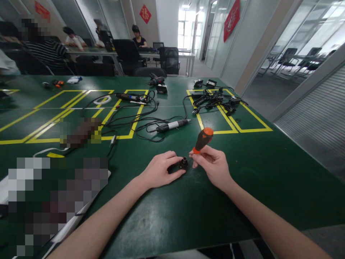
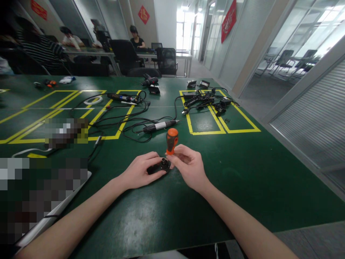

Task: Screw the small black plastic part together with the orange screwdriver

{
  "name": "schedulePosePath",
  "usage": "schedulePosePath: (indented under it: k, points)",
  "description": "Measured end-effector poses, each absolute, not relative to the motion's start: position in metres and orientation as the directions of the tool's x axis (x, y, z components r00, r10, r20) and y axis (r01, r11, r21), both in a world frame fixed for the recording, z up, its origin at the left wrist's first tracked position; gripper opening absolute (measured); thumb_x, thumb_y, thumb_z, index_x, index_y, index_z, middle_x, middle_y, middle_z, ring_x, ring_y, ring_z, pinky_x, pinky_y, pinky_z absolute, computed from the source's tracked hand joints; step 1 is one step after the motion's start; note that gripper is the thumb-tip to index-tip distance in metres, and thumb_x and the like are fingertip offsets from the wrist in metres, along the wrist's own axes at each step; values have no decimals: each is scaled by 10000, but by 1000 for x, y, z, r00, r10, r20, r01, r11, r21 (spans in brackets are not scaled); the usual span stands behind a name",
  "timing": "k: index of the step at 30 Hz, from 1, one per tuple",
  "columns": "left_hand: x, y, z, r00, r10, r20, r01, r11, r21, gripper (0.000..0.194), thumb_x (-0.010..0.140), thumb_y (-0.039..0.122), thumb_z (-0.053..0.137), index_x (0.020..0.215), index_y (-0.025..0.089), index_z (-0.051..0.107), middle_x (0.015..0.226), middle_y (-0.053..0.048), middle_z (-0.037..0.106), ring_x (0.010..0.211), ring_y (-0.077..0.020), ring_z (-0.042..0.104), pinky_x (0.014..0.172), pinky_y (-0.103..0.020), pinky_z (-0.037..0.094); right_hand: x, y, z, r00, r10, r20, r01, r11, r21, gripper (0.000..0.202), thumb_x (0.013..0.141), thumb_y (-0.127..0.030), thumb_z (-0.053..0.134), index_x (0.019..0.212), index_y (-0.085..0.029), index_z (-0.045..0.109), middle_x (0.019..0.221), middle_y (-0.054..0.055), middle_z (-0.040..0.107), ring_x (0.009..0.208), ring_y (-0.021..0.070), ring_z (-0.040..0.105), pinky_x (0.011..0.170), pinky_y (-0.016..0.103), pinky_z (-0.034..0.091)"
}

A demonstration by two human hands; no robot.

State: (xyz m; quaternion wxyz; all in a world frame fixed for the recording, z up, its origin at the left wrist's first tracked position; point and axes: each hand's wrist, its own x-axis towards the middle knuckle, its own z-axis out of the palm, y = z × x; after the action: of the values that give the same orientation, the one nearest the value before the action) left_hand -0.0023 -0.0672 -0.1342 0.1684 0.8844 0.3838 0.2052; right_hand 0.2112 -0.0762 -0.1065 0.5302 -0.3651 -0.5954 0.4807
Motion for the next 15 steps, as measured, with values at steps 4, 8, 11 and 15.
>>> schedulePosePath:
  k: [4, 8, 11, 15]
  points:
    - [-2, -67, -136, 612, 753, 240, 608, -643, 466, 265, 955, 412, 627, 1095, 200, 702, 936, -47, 632, 806, -165, 597, 677, -270, 448, 211, -78, -108, -193, 941, 278, -142, 254, -957, 310, 891, -432, 741, 1087, -197, 691, 834, 41, 754, 582, 127, 637, 610, 305, 603]
    - [-2, -67, -136, 609, 754, 248, 605, -643, 470, 265, 956, 410, 631, 1106, 204, 699, 945, -46, 629, 825, -170, 604, 697, -270, 457, 209, -79, -110, -179, 948, 262, -134, 240, -961, 249, 843, -386, 801, 959, -199, 686, 828, 38, 754, 611, 130, 651, 635, 299, 616]
    - [-2, -67, -136, 611, 753, 243, 604, -642, 471, 236, 958, 404, 633, 1060, 204, 702, 959, -46, 635, 830, -169, 605, 692, -265, 449, 209, -77, -109, -134, 948, 290, -126, 274, -954, 227, 810, -377, 829, 824, -192, 698, 852, 28, 725, 587, 115, 631, 586, 286, 604]
    - [-2, -68, -135, 611, 754, 240, 609, -642, 466, 239, 956, 401, 635, 1068, 199, 695, 974, -47, 640, 839, -171, 605, 702, -270, 452, 210, -76, -109, -143, 950, 278, -107, 264, -959, 233, 778, -373, 855, 827, -191, 719, 796, 12, 698, 566, 125, 634, 560, 302, 608]
